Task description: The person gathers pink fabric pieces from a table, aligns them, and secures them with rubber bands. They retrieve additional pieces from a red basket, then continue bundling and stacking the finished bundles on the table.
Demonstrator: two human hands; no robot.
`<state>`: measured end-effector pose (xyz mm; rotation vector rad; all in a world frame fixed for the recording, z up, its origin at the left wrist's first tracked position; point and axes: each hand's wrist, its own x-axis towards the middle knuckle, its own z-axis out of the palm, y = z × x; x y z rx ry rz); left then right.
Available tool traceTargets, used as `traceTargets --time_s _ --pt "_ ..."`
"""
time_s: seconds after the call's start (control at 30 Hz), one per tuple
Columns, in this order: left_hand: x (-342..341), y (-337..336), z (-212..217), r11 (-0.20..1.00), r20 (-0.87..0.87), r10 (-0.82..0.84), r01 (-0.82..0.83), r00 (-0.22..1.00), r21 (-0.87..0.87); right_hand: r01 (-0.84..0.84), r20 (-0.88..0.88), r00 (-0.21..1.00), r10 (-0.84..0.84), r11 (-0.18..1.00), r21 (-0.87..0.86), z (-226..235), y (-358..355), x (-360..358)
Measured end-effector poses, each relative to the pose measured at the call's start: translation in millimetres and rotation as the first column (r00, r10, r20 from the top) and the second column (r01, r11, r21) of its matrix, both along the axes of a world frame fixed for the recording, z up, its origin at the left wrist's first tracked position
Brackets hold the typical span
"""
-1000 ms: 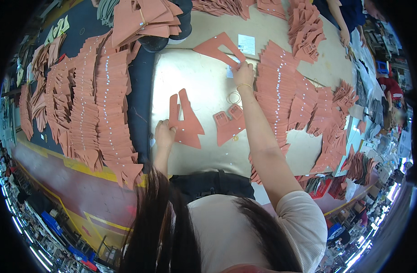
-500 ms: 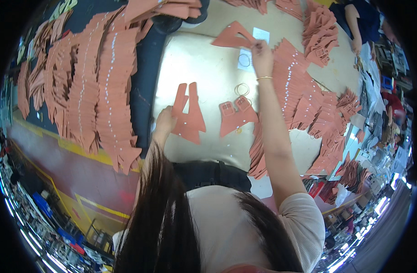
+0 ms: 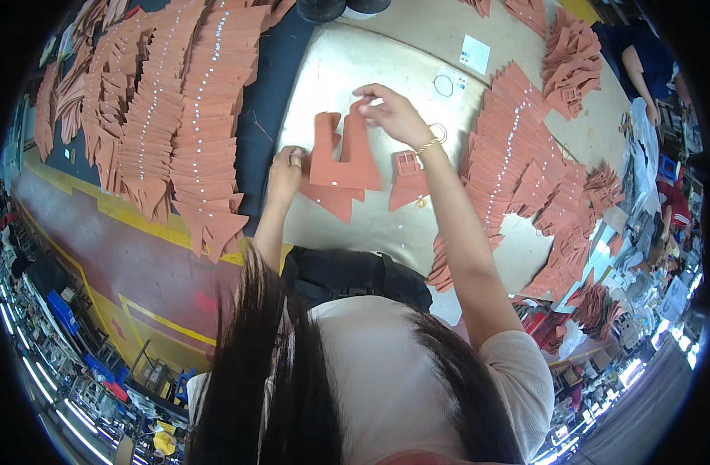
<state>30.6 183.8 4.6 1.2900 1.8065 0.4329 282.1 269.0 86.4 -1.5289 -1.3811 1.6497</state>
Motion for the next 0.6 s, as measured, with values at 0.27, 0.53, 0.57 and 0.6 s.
traceTargets --time_s 0.27,0.53,0.57,0.6 --pt "22.8 0.4 15.6 0.993 -0.106 -0.061 0.050 0.992 -0.107 0.132 0.468 0.856 -0.220 0.968 0.215 -45.0 -44.2 81.9" --pt "30.9 3.3 5.9 0.998 -0.131 0.004 0.003 0.991 0.057 0.040 0.752 0.639 -0.164 0.983 0.180 -64.2 -123.8 114.5" --pt "30.7 4.0 5.9 0.999 -0.130 0.007 0.000 0.992 0.053 0.060 0.767 0.613 -0.189 0.979 0.193 -66.2 -127.6 111.0" --pt "30.7 4.6 6.7 0.999 -0.130 0.009 -0.003 0.992 0.049 0.052 0.763 0.612 -0.208 0.973 0.223 -67.3 -130.2 108.2"
